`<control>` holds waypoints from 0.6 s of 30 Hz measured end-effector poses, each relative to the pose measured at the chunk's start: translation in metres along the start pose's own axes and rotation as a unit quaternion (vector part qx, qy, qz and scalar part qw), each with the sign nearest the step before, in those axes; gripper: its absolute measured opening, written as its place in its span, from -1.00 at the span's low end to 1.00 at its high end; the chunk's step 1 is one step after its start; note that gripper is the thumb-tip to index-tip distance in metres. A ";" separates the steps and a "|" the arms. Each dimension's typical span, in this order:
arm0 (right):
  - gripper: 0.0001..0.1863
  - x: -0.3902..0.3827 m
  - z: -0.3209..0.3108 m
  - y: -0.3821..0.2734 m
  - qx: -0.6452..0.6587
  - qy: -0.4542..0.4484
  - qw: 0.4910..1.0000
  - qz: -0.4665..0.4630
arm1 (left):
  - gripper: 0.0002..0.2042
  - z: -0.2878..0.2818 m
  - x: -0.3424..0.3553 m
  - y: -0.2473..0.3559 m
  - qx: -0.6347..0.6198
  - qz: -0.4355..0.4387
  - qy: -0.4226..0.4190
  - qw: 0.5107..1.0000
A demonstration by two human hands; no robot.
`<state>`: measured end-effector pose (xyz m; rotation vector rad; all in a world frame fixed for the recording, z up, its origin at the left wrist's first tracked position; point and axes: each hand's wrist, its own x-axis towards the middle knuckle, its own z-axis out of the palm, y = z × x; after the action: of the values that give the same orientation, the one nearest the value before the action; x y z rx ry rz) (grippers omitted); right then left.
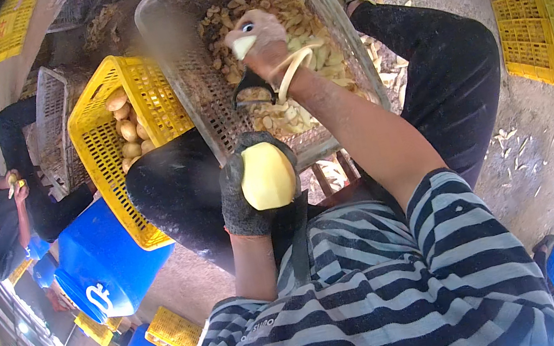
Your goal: The person sits on the floor and peels potatoes using a handheld peeler. They place the peeled potatoes into a yellow crate and the peels into a grey basket.
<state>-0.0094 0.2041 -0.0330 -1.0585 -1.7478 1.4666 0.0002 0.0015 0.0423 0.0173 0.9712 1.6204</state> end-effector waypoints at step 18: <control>-0.81 -0.007 -0.012 -0.028 0.201 -0.017 0.973 0.112 | -0.73 -0.038 0.015 -0.010 0.102 0.029 0.067 0.992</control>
<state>-0.0008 0.2018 -0.0031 -1.0374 -1.3017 1.8902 -0.0157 -0.0084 0.0048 0.0790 1.2475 1.5849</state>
